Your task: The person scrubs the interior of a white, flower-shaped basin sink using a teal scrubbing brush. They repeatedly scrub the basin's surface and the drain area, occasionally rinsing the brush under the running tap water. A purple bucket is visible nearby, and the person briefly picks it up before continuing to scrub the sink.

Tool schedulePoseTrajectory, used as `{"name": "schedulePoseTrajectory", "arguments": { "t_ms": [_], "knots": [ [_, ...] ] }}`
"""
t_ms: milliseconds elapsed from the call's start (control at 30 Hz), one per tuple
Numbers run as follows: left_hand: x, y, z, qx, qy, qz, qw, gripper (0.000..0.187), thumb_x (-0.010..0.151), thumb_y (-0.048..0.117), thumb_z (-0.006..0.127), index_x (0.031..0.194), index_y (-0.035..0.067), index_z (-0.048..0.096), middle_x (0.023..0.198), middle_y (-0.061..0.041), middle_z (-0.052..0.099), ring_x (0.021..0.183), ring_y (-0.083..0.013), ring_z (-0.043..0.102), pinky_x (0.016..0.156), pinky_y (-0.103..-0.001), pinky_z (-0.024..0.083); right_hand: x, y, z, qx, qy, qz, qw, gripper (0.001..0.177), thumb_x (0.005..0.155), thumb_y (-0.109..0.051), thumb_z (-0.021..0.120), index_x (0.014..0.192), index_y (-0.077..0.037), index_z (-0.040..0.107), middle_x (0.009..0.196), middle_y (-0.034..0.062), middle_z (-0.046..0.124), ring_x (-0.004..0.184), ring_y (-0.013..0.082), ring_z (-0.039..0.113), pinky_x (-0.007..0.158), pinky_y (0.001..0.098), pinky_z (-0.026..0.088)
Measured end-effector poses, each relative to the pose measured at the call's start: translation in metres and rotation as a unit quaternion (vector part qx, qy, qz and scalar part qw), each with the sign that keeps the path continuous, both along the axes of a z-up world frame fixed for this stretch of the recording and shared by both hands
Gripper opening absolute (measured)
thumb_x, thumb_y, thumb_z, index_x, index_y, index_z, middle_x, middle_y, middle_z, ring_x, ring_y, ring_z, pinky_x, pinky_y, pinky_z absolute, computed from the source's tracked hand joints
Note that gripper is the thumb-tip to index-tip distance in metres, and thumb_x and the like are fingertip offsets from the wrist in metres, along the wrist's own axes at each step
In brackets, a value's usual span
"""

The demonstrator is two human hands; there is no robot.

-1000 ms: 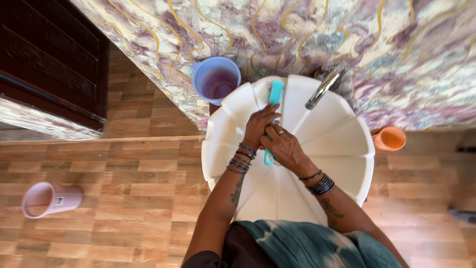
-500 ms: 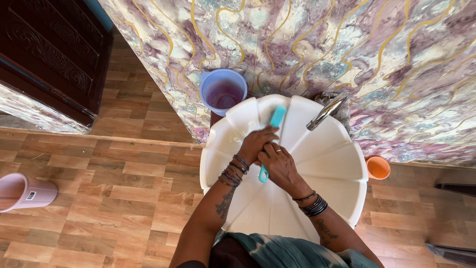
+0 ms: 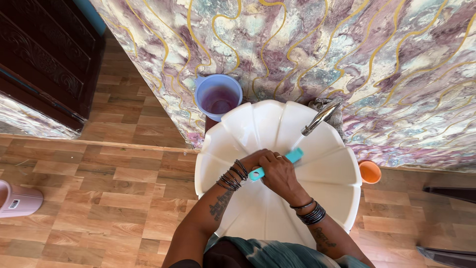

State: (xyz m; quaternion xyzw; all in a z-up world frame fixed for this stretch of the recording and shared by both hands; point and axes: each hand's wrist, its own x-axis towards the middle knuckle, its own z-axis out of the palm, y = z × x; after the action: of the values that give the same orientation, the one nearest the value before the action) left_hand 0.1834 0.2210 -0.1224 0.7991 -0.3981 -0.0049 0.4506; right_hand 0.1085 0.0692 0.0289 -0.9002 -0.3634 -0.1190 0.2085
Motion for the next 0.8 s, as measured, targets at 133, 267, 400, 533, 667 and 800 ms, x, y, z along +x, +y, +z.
{"name": "schedulePoseTrajectory", "arguments": {
  "t_ms": [133,267,400,533,667,800],
  "knots": [
    [-0.007,0.001,0.066,-0.002,0.058,0.091,0.994,0.037,0.090,0.017,0.063,0.127,0.016,0.065,0.130,-0.010,0.068,0.115,-0.0317,0.066,0.098,-0.039,0.054,0.004,0.000,0.003,-0.026,-0.057,0.006,0.998,0.017,0.085,-0.016,0.075,0.086,-0.007,0.060,0.091,0.0110,0.058,0.084,0.0284,0.064,0.084,0.0453,0.050],
    [-0.011,0.006,0.101,-0.048,-0.184,0.116,0.975,0.035,0.079,0.015,0.066,0.114,0.013,0.064,0.135,-0.014,0.067,0.123,-0.0370,0.063,0.094,-0.041,0.052,0.004,0.008,0.006,-0.012,-0.076,0.007,0.997,0.017,0.083,-0.017,0.073,0.087,-0.006,0.060,0.094,0.0119,0.057,0.091,0.0308,0.062,0.078,0.0443,0.049],
    [-0.014,0.009,0.079,0.015,0.195,0.058,0.979,0.039,0.090,0.015,0.062,0.128,0.014,0.067,0.095,-0.013,0.074,0.079,-0.0278,0.070,0.075,-0.036,0.056,0.000,0.007,0.008,0.009,-0.049,0.006,0.999,0.020,0.084,-0.020,0.077,0.082,-0.008,0.061,0.090,0.0110,0.060,0.085,0.0332,0.063,0.076,0.0458,0.049],
    [-0.004,-0.007,0.042,0.052,0.171,0.011,0.984,0.017,0.088,0.013,0.069,0.099,0.000,0.067,0.094,-0.017,0.077,0.082,-0.0297,0.068,0.079,-0.038,0.057,0.000,0.003,0.012,0.027,0.028,0.007,0.999,0.024,0.080,-0.022,0.080,0.078,-0.008,0.060,0.090,0.0095,0.063,0.081,0.0342,0.064,0.070,0.0457,0.049],
    [-0.012,-0.004,0.064,-0.050,0.224,0.020,0.973,0.030,0.092,0.015,0.063,0.121,0.010,0.066,0.107,-0.014,0.076,0.093,-0.0290,0.070,0.087,-0.035,0.056,0.000,0.007,0.010,-0.019,-0.019,-0.012,1.000,0.022,0.079,-0.020,0.081,0.080,-0.008,0.062,0.086,0.0101,0.060,0.087,0.0331,0.063,0.076,0.0464,0.048],
    [-0.005,0.007,0.089,-0.102,-0.063,0.091,0.989,0.023,0.088,0.015,0.065,0.110,0.007,0.068,0.139,-0.013,0.066,0.126,-0.0307,0.064,0.102,-0.040,0.054,-0.001,0.012,0.011,-0.023,-0.063,0.004,0.998,0.023,0.078,-0.018,0.079,0.088,-0.006,0.062,0.096,0.0123,0.059,0.096,0.0318,0.060,0.081,0.0457,0.047]
  ]
}}
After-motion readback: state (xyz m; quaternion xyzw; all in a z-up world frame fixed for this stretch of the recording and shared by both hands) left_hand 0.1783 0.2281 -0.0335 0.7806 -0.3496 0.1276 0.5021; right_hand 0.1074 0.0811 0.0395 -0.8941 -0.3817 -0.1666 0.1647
